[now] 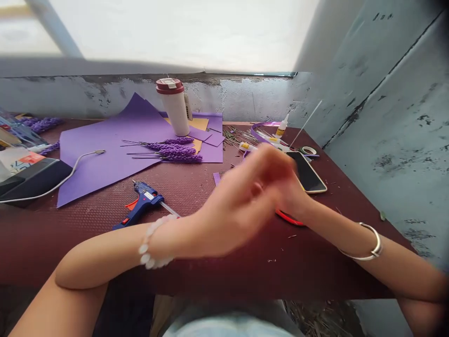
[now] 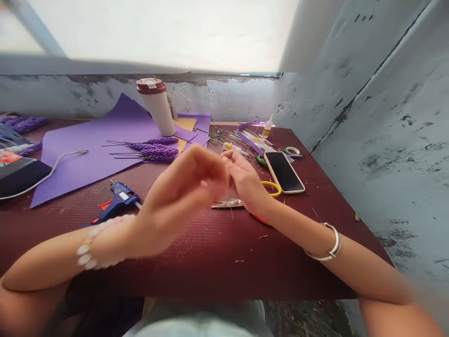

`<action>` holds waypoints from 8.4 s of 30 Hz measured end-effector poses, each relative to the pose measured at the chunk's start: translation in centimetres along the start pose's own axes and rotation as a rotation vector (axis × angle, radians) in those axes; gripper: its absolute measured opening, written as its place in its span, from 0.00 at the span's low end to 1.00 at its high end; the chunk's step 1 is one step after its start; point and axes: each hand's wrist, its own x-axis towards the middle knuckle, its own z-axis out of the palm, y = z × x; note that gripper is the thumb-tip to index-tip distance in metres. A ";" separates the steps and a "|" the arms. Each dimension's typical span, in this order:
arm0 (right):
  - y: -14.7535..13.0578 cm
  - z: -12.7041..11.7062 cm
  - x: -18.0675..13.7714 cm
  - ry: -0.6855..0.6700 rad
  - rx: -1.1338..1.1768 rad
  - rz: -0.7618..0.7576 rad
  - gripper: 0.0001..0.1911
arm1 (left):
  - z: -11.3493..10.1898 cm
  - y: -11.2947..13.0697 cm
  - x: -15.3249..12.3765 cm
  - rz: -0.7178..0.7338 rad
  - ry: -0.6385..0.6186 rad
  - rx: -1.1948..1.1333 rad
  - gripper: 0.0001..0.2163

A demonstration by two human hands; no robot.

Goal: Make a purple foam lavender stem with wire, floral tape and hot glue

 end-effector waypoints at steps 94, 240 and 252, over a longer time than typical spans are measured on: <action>-1.8 -19.3 3.8 0.501 -1.707 0.461 0.49 | -1.8 -10.0 0.8 -0.683 -0.279 -0.512 0.10; 2.6 -3.3 -0.3 0.098 -0.398 0.044 0.12 | -1.1 -8.2 -0.7 -0.569 -0.138 -0.398 0.15; 2.3 -2.7 -0.5 0.121 -0.272 0.020 0.09 | -0.9 -8.0 -1.0 -0.451 -0.254 -0.186 0.16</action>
